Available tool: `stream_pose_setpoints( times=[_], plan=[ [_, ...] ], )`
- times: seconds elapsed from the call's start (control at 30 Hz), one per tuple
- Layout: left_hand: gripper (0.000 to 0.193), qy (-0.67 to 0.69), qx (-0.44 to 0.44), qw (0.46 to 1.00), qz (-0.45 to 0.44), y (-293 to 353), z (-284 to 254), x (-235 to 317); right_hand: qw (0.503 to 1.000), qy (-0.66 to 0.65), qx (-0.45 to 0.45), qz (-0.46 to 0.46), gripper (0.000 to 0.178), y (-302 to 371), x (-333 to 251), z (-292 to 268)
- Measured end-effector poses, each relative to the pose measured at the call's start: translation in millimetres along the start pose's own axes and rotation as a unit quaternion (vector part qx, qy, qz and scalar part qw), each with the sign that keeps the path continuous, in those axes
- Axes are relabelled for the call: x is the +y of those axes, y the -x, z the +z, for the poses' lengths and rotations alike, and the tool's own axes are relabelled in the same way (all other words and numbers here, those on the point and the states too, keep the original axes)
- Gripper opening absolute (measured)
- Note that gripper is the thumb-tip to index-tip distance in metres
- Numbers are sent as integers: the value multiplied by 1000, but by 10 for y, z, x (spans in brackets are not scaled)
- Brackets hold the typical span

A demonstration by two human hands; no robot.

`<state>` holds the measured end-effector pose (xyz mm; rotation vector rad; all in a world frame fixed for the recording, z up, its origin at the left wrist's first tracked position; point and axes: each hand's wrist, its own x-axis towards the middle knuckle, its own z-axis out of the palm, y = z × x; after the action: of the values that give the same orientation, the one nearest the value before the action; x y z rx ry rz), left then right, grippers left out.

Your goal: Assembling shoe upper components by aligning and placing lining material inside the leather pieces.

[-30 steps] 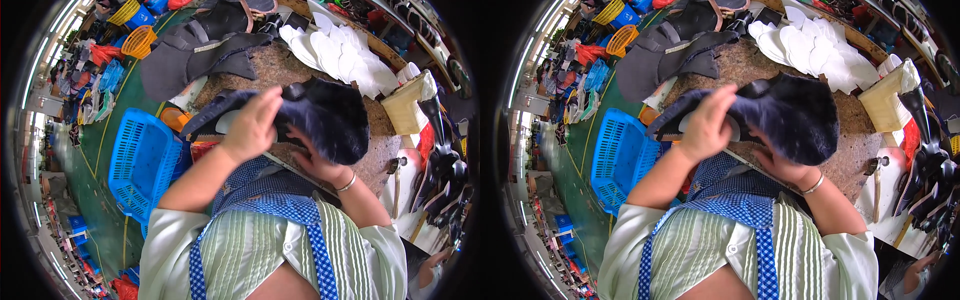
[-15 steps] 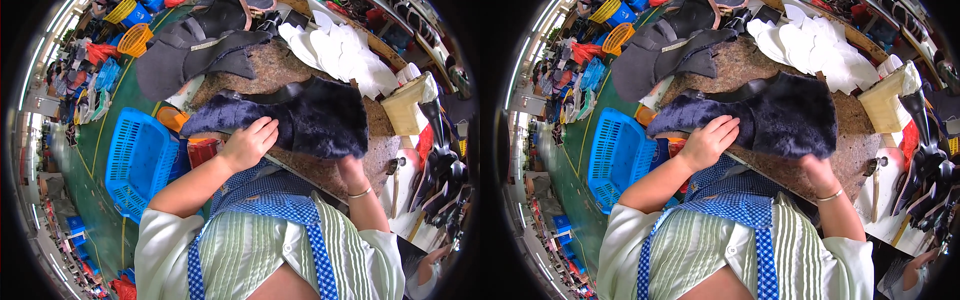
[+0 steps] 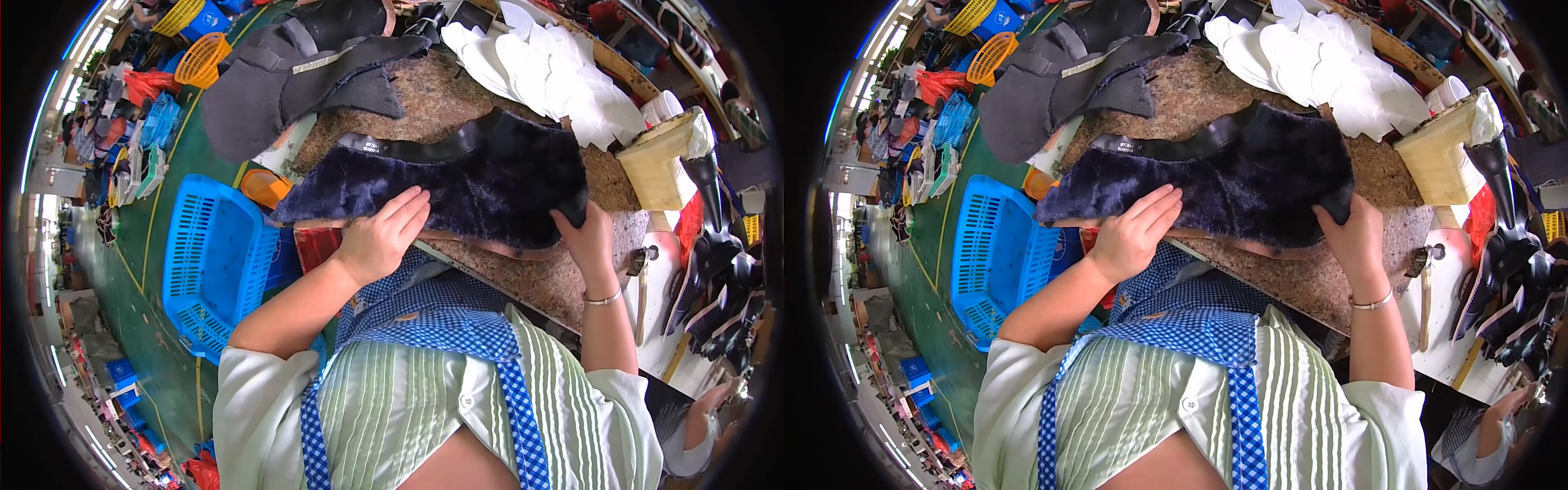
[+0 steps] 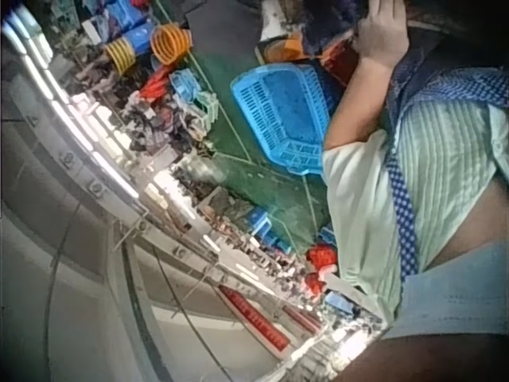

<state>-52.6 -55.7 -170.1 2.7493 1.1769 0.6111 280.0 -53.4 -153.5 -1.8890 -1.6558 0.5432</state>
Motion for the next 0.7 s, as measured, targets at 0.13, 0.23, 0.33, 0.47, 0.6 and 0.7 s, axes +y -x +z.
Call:
stream_pose_setpoints(
  times=[0.13, 0.23, 0.33, 0.47, 0.6, 0.7],
  plan=[
    [35, 20, -2, 1000, -11, 93, -10, 8, 993, 94, -66, -19, 36, -114, 52, -99],
    [35, 24, 5, 1000, -15, 95, -11, 34, 964, 258, -48, 52, 56, -145, -263, -295],
    [34, 16, -2, 1000, -20, 93, -19, 44, 930, 260, 154, -208, 51, -59, -666, -112],
    [35, -8, -4, 1000, -28, 128, 40, 43, 854, 71, -65, -511, 39, -122, -1176, 439],
    [40, -26, 13, 993, -113, 243, -69, 63, 871, 38, -219, -438, 78, -173, -972, 853],
    [45, -114, 2, 981, -157, 374, -218, 110, 853, 48, -232, -465, 73, -194, -961, 803]
  ],
)
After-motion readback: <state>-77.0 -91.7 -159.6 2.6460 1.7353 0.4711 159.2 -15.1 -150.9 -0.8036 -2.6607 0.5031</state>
